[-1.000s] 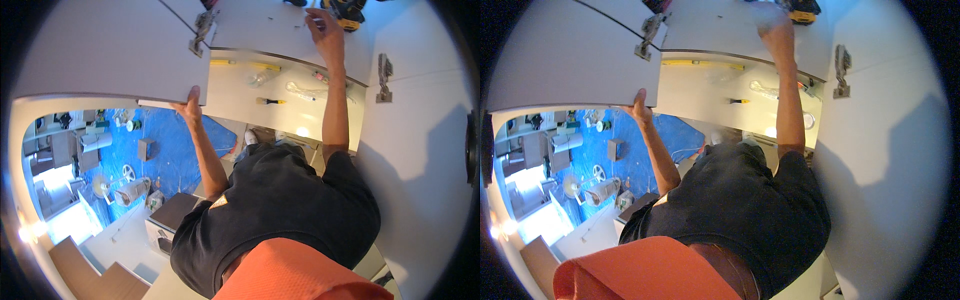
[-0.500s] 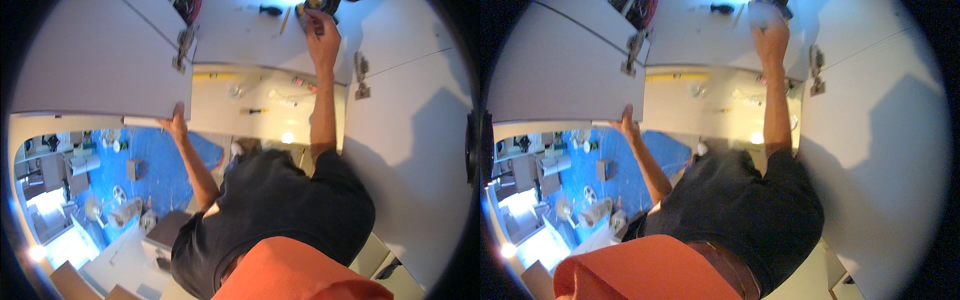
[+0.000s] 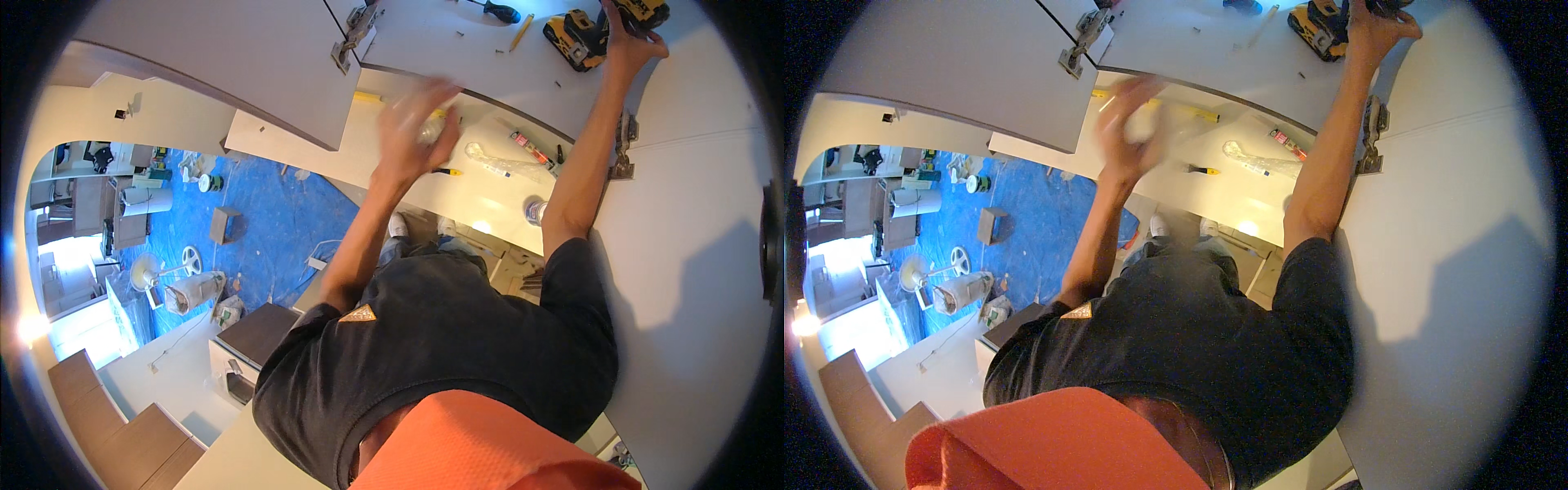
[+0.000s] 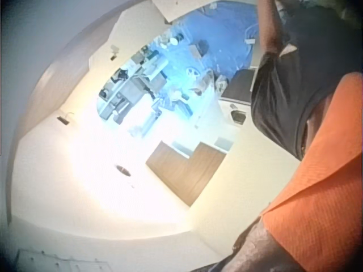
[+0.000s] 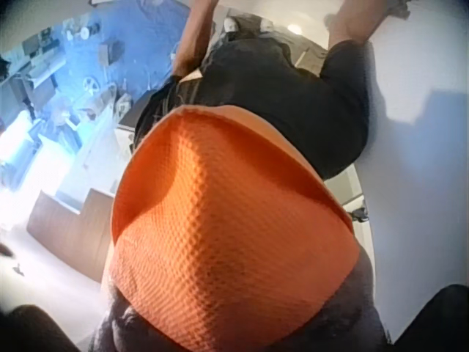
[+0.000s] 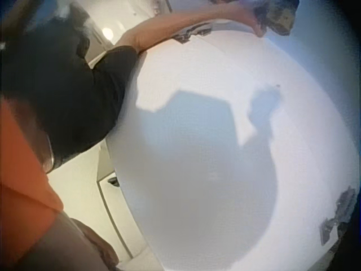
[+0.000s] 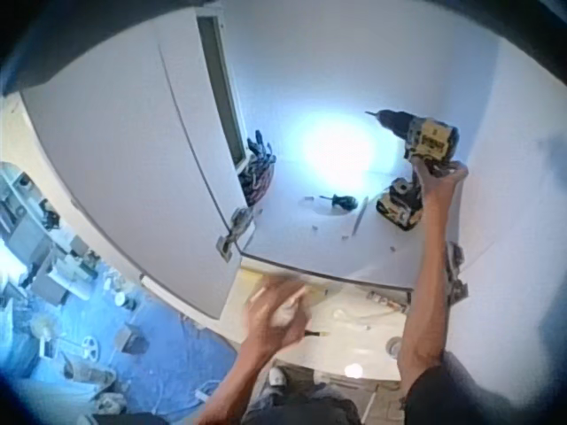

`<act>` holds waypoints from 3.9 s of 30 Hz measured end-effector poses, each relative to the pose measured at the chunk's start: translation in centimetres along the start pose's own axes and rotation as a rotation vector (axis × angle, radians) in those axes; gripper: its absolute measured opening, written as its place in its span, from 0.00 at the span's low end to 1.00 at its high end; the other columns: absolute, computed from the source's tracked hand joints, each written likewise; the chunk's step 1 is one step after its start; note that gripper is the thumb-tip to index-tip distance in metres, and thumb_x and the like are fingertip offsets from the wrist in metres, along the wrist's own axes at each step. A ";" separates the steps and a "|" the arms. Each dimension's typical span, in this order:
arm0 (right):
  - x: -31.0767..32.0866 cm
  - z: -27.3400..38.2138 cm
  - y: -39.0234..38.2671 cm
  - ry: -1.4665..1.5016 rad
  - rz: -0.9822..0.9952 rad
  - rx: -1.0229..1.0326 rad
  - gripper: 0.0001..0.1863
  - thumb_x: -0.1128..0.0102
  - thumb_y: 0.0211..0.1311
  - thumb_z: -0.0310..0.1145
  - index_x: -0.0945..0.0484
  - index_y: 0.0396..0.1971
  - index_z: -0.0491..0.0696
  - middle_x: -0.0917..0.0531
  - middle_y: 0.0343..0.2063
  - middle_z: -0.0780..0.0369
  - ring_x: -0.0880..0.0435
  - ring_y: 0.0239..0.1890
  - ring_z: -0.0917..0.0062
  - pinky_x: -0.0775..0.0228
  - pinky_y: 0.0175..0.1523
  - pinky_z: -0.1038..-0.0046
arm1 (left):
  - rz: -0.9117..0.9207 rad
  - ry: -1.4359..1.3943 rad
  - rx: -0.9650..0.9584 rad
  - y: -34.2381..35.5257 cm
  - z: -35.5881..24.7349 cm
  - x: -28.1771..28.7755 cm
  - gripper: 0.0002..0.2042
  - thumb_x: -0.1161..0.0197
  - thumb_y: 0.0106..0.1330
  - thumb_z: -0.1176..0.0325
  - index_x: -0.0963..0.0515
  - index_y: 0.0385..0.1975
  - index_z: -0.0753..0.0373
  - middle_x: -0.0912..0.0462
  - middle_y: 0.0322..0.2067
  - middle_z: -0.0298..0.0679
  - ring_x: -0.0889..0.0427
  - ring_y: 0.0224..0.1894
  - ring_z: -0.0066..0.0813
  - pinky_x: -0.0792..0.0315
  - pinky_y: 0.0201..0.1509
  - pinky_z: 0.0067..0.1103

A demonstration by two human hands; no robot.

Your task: The person installs hinges on a white cabinet door using a cordless drill and a manual screwdriver. They repeatedly open and close the door to check alignment while fastening screws into the hinge brackets.

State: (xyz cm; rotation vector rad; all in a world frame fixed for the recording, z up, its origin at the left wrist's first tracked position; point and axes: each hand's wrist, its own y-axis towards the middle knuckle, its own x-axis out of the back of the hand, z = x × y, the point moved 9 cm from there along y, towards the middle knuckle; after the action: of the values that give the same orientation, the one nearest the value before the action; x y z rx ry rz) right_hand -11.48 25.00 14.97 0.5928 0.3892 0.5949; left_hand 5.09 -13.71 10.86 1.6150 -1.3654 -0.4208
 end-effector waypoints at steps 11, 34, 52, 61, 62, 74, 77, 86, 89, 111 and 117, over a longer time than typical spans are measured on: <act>-0.9 -3.6 0.6 0.210 0.025 0.053 0.39 0.23 0.53 0.28 0.39 0.61 0.37 0.16 0.40 0.53 0.17 0.39 0.72 0.24 0.43 0.73 | 0.372 0.347 -0.093 3.5 10.3 -18.0 0.13 0.36 0.63 0.59 0.16 0.44 0.55 0.18 0.46 0.44 0.23 0.50 0.50 0.29 0.58 0.39; -2.2 1.3 0.4 0.478 0.266 -0.057 0.20 0.30 0.55 0.20 0.22 0.49 0.43 0.16 0.39 0.62 0.16 0.37 0.75 0.21 0.38 0.73 | 0.104 -0.001 0.185 5.6 12.5 -14.8 0.06 0.42 0.66 0.71 0.20 0.38 0.64 0.18 0.35 0.44 0.18 0.38 0.41 0.24 0.45 0.32; 6.0 7.0 -29.4 0.062 0.957 -0.531 0.14 0.34 0.58 0.31 0.16 0.44 0.57 0.16 0.39 0.69 0.18 0.43 0.80 0.27 0.51 0.72 | -0.104 -1.639 0.866 0.7 8.8 -9.3 0.09 0.44 0.76 0.61 0.27 0.46 0.58 0.21 0.49 0.38 0.22 0.50 0.30 0.24 0.55 0.26; 6.4 4.0 -33.8 -0.221 0.902 -0.069 0.15 0.35 0.64 0.29 0.18 0.50 0.52 0.14 0.42 0.66 0.16 0.44 0.78 0.24 0.48 0.76 | -0.168 -1.423 0.915 -0.7 12.3 -8.1 0.08 0.47 0.77 0.61 0.27 0.47 0.57 0.21 0.47 0.36 0.22 0.49 0.29 0.24 0.55 0.28; 6.0 4.4 -33.9 -0.254 0.918 0.003 0.16 0.36 0.64 0.26 0.18 0.52 0.52 0.14 0.42 0.66 0.16 0.44 0.78 0.24 0.48 0.76 | -0.158 -1.411 0.903 -0.4 12.6 -7.9 0.09 0.47 0.77 0.61 0.26 0.47 0.57 0.21 0.47 0.36 0.22 0.49 0.29 0.24 0.54 0.28; 2.5 7.1 -33.2 -0.171 0.997 0.305 0.35 0.32 0.53 0.20 0.26 0.63 0.56 0.17 0.49 0.68 0.18 0.51 0.76 0.24 0.55 0.74 | -0.212 -1.743 0.842 0.0 13.9 -6.3 0.09 0.43 0.73 0.71 0.23 0.49 0.65 0.19 0.47 0.41 0.22 0.53 0.32 0.29 0.62 0.28; 2.7 6.8 -34.0 -0.183 1.009 0.331 0.34 0.32 0.54 0.21 0.26 0.63 0.56 0.18 0.51 0.68 0.18 0.52 0.76 0.24 0.55 0.74 | -0.257 -1.776 0.875 -0.6 14.2 -6.1 0.09 0.43 0.73 0.71 0.23 0.49 0.65 0.19 0.47 0.40 0.22 0.52 0.32 0.29 0.62 0.28; 4.2 3.8 -38.9 -0.091 1.120 -0.002 0.30 0.34 0.57 0.23 0.25 0.62 0.56 0.18 0.52 0.68 0.18 0.52 0.76 0.24 0.54 0.75 | -0.275 -1.774 0.980 -4.0 15.9 -4.6 0.12 0.47 0.77 0.62 0.21 0.51 0.58 0.19 0.54 0.37 0.24 0.58 0.30 0.32 0.66 0.33; 4.3 3.1 -39.8 -0.049 1.134 -0.121 0.28 0.34 0.58 0.23 0.24 0.60 0.55 0.18 0.52 0.68 0.18 0.50 0.77 0.24 0.53 0.75 | -0.178 -1.361 0.883 -4.2 17.1 -3.1 0.12 0.49 0.78 0.61 0.23 0.51 0.58 0.20 0.54 0.37 0.22 0.56 0.30 0.29 0.64 0.31; 2.9 2.4 -40.7 0.127 1.158 -0.284 0.16 0.39 0.63 0.24 0.20 0.50 0.48 0.15 0.47 0.64 0.17 0.39 0.81 0.23 0.45 0.78 | -0.192 -1.179 0.987 -6.0 17.3 -1.6 0.12 0.50 0.78 0.61 0.25 0.53 0.58 0.21 0.55 0.37 0.21 0.54 0.28 0.26 0.60 0.26; 0.8 2.7 -38.7 0.154 1.153 -0.294 0.13 0.41 0.64 0.24 0.19 0.48 0.46 0.14 0.46 0.64 0.16 0.37 0.82 0.23 0.43 0.79 | -0.250 -1.304 0.962 -3.6 16.4 -2.1 0.12 0.50 0.79 0.61 0.26 0.54 0.58 0.22 0.55 0.37 0.21 0.53 0.27 0.26 0.59 0.25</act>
State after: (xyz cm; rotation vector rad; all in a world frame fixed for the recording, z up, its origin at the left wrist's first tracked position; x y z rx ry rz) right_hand 6.18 -1.62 -7.14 0.4463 0.0575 1.7764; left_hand -5.87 -19.19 -0.83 2.4280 -2.5880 -1.2410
